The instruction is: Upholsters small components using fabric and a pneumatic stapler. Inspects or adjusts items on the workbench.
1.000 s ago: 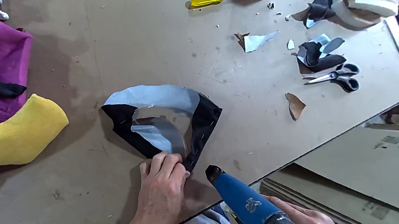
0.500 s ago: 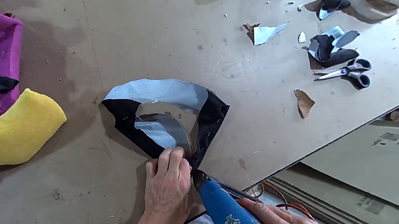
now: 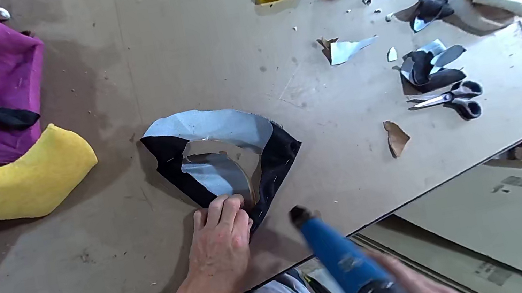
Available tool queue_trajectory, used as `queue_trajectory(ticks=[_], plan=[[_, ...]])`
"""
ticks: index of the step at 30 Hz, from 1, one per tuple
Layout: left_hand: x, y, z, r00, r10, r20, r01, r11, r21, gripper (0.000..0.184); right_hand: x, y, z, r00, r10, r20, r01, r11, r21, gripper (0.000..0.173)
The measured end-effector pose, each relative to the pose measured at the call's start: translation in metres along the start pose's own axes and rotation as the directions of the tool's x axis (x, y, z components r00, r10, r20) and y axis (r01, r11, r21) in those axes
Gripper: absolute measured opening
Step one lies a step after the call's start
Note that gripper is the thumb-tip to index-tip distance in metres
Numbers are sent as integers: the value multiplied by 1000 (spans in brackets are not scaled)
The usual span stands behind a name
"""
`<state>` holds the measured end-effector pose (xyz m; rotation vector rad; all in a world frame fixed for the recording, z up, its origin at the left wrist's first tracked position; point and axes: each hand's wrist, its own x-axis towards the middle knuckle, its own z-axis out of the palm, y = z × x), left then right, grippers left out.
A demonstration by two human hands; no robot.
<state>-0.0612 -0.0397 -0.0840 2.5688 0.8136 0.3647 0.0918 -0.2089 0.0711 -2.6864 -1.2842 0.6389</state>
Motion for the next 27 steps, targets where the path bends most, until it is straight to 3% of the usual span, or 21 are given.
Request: queue_trajectory(ticks=[3, 5, 8, 11, 13, 15, 18, 20, 23, 25, 27], plan=[[-6, -14, -15, 1000, 16, 10, -14, 981, -194, 48, 24, 40, -4, 979, 55, -198, -85, 986, -143, 47], [-13, -9, -18, 1000, 4, -26, -6, 995, -101, 56, 56, 77, 11, 945, -14, -326, -65, 971, -229, 53], [-16, 15, -7, 991, -70, -112, 79, 993, 84, 46, 92, 98, 15, 959, -72, -275, 4, 971, -239, 63], [-11, 31, 5, 967, -119, -227, 153, 978, 140, 29, 100, 68, 1, 917, -283, -281, 221, 948, -231, 52], [-12, 33, 13, 942, -122, -312, 169, 978, 126, 23, 105, 44, 3, 816, -499, -293, 461, 867, -192, 44], [-15, 35, 13, 921, -118, -371, 169, 980, 108, 22, 117, 24, 16, 671, -693, -262, 678, 717, -162, 41], [-12, 51, -16, 926, -104, -364, 138, 988, 69, 17, 135, 0, 28, 457, -878, -142, 854, 478, -203, 47], [-7, 65, -47, 930, -143, -337, 156, 988, 11, 20, 145, -6, 28, 325, -943, -65, 922, 332, -199, 39], [-4, 77, -97, 933, -211, -292, 179, 975, -134, 26, 148, -6, 16, 191, -973, -126, 982, 191, 14, 24], [-6, 83, -130, 957, -201, -207, 141, 952, -270, 35, 134, -6, 4, 208, -962, -178, 950, 156, 271, 28], [-8, 85, -156, 977, -166, -133, 90, 889, -448, 48, 114, -7, -14, 277, -947, -162, 840, 157, 520, 36]])
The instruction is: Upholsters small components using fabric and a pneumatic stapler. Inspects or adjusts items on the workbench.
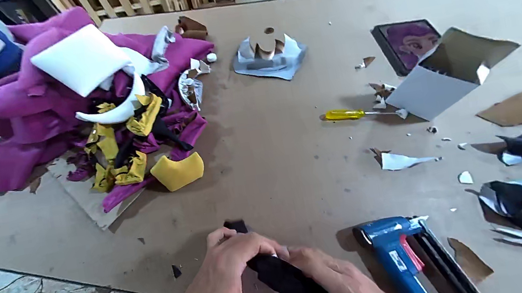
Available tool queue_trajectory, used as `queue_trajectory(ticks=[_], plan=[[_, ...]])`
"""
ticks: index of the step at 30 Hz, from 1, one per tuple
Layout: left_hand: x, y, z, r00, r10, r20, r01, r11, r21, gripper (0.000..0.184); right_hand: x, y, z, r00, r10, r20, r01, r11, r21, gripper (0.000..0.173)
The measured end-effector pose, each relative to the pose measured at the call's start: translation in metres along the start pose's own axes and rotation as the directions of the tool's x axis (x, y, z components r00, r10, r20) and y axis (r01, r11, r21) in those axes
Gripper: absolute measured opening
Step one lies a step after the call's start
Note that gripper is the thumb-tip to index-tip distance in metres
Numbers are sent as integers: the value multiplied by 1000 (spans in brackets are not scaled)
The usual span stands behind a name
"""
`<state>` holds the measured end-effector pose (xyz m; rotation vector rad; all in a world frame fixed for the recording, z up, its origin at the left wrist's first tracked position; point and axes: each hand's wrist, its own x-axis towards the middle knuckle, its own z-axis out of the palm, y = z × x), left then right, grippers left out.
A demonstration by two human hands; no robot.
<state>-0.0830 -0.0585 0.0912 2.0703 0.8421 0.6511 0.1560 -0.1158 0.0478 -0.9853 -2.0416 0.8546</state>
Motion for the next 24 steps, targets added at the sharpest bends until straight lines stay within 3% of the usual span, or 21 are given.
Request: queue_trajectory(ticks=[3, 5, 8, 11, 14, 17, 20, 22, 24], plan=[[2, 10, -20, 998, 32, 54, -17, 964, -264, 60, -1, -21, -8, 997, 63, 46, -72, 968, 239, 43], [6, 12, -26, 988, 78, 133, -6, 881, -473, 64, -3, -25, -10, 996, 61, 71, -83, 926, 369, 46], [12, 10, -21, 962, 168, 215, 27, 725, -688, 53, -8, -29, -10, 997, 58, 55, -78, 866, 494, 45], [17, 7, -17, 955, 197, 224, 50, 633, -772, 45, -12, -32, -9, 998, 58, 17, -58, 842, 536, 43], [18, 4, -21, 965, 159, 207, 44, 683, -729, 44, -17, -39, -10, 996, 62, -65, -30, 915, 403, 44], [17, 2, -26, 963, 187, 192, -34, 796, -604, 41, -23, -44, -17, 990, 86, -115, -73, 990, 119, 37], [8, 5, -22, 981, 161, 112, -124, 951, -284, 54, -25, -47, -17, 969, 145, -201, -146, 989, 12, 28], [1, 16, -7, 994, 41, -104, -43, 999, -17, 65, -23, -53, -3, 901, 220, -375, -247, 969, -26, 26], [-6, 31, 13, 977, -102, -190, 73, 985, -155, 60, -13, -59, 18, 797, 217, -564, -342, 931, -125, 24]])
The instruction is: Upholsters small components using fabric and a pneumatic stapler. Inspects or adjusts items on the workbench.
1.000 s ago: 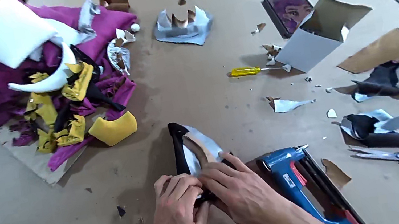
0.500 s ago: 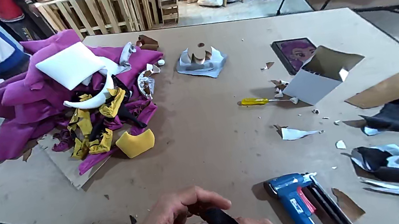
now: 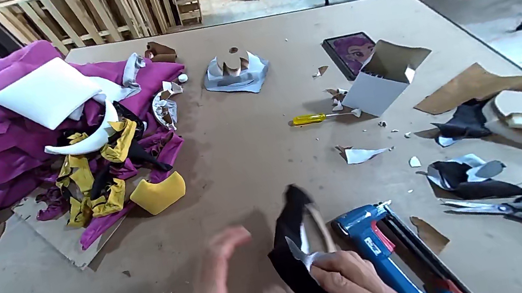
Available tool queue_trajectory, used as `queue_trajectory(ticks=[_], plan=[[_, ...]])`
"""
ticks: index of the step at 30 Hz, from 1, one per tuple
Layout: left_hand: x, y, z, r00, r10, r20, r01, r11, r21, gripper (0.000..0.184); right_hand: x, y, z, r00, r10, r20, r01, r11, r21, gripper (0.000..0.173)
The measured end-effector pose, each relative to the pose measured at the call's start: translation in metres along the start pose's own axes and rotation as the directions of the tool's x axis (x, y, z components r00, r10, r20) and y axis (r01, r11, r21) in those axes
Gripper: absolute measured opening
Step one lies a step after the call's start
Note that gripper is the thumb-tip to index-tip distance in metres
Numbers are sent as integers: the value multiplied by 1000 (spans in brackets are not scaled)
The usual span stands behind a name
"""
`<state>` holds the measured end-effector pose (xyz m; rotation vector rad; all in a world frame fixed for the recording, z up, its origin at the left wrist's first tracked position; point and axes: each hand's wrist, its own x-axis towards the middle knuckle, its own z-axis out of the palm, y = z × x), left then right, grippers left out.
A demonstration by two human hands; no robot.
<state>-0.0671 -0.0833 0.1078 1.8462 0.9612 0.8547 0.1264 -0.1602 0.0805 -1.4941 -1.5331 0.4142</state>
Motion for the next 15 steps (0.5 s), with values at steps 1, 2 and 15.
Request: queue_trajectory(ticks=[1, 2, 15], plan=[[-4, 6, 14, 998, -67, 1, 67, 986, -155, 52, 1, -4, 12, 996, -16, -90, 10, 998, -65, 22], [-6, 9, 28, 992, -126, 7, 122, 945, -303, 42, 3, -5, 23, 986, -54, -156, 33, 991, -131, 18], [-2, -24, 40, 955, 207, -212, -60, 836, 545, 36, 40, -36, 0, 969, 245, 19, -242, 965, -104, 38]])
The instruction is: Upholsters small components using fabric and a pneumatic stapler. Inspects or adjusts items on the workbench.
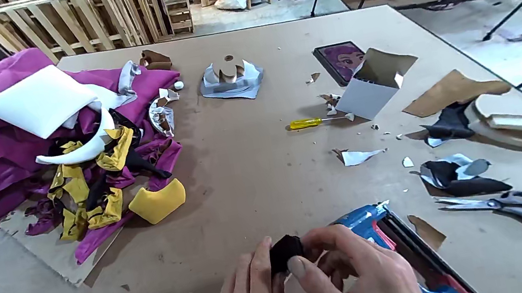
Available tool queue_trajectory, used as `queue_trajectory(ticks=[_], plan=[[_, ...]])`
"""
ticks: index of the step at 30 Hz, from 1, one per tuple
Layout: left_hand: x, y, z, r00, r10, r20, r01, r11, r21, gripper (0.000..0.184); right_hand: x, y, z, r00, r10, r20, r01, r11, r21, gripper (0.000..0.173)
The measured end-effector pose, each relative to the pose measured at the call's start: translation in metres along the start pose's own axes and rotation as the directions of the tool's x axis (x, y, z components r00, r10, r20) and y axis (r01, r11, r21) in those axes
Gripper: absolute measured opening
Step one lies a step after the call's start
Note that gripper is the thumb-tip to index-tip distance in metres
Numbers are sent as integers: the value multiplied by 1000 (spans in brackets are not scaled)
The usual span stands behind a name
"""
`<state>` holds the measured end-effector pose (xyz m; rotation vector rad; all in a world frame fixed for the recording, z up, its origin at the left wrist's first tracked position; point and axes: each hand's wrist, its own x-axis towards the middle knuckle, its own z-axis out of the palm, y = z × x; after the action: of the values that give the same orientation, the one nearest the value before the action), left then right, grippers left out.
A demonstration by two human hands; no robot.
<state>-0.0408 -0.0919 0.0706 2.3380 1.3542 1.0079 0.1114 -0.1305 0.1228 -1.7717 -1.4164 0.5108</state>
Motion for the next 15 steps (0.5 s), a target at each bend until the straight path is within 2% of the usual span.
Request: queue_trajectory(ticks=[3, 6, 8, 10, 12, 13, 15], plan=[[-4, 1, -2, 1000, -2, 22, 2, 1000, 9, 32, 0, 6, 12, 999, 26, -47, -30, 996, -85, 43], [-4, -3, -1, 999, 38, 30, -39, 998, 41, 33, -4, 8, 19, 993, -33, -117, 33, 999, 2, 25], [0, -3, -1, 997, 42, 62, -42, 999, 1, 34, -3, 8, 20, 994, -7, -113, 16, 997, 77, 20], [9, -3, -5, 985, -22, 173, 48, 988, -146, 35, 4, 11, 22, 992, 117, -48, -104, 971, 217, 17], [18, -15, 2, 929, -112, 352, 210, 944, -255, 38, 16, 31, 37, 964, 262, 38, -260, 914, 311, 16], [18, -28, 14, 894, -149, 422, 271, 931, -245, 38, 22, 47, 48, 936, 338, 101, -352, 884, 306, 18], [10, -53, 46, 859, -199, 471, 295, 945, -139, 34, 33, 81, 73, 838, 489, 241, -536, 821, 197, 22]])
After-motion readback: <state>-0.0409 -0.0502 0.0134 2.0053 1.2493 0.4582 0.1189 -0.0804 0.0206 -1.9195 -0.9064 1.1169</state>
